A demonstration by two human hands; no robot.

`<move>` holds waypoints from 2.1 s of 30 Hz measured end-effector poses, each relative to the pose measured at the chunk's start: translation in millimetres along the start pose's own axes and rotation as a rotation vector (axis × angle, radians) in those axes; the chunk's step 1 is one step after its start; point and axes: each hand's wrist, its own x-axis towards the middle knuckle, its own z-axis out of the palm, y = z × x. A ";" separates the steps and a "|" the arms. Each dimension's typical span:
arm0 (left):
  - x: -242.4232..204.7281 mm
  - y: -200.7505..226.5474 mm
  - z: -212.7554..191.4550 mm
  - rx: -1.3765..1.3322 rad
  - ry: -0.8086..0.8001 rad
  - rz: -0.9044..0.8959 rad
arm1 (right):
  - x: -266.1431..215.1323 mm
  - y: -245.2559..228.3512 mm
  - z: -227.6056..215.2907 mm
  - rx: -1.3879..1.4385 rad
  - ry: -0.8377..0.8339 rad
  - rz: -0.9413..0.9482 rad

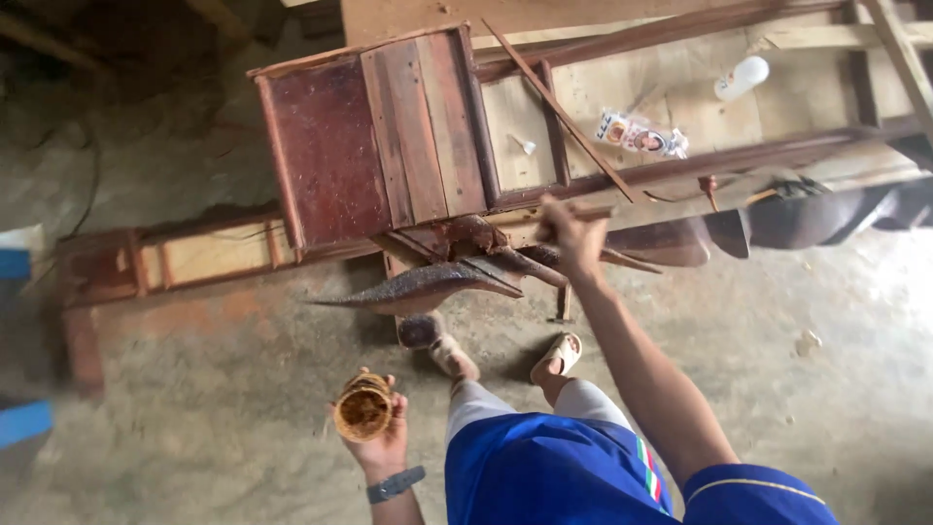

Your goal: The person applies a brown paste-like substance to a carved wooden furniture leg using a small brush. They hold a container of the substance in one hand and repeatedly dip the brush to apply it to the curved surfaces of the leg.

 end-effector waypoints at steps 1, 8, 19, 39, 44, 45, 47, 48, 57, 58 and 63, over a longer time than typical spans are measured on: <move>-10.0 -9.8 -0.4 -0.002 0.007 0.023 | 10.6 -6.3 -8.4 0.007 -0.022 0.007; -44.8 -64.8 57.2 -0.054 -0.079 0.030 | 12.5 -29.8 -47.8 0.324 -0.134 0.118; 39.1 -149.0 141.6 0.200 0.036 -0.038 | -73.8 -46.8 -96.6 0.174 -0.191 0.028; -44.9 -265.7 223.7 0.521 0.292 0.282 | 4.9 -42.0 -165.8 -0.167 -1.009 -0.356; -45.1 -271.6 241.0 0.405 0.373 0.341 | 5.7 -48.9 -164.3 -0.120 -0.878 0.199; -43.7 -272.8 239.9 0.359 0.388 0.332 | 7.2 -48.1 -163.1 -0.087 -0.813 0.257; -38.3 -282.5 226.9 0.292 0.378 0.325 | 6.1 -29.1 -160.2 0.006 -0.754 0.372; -34.9 -286.7 220.3 0.234 0.364 0.310 | 5.7 -19.5 -157.7 0.100 -0.681 0.490; -20.8 -289.9 201.3 -0.035 0.471 0.321 | 25.8 15.7 -145.6 0.131 -0.570 0.671; -19.7 -286.8 203.8 -0.046 0.476 0.320 | 28.7 12.6 -141.2 0.120 -0.574 0.672; -23.3 -262.2 241.6 -0.149 0.515 0.336 | 44.0 4.4 -110.6 0.043 -0.720 0.446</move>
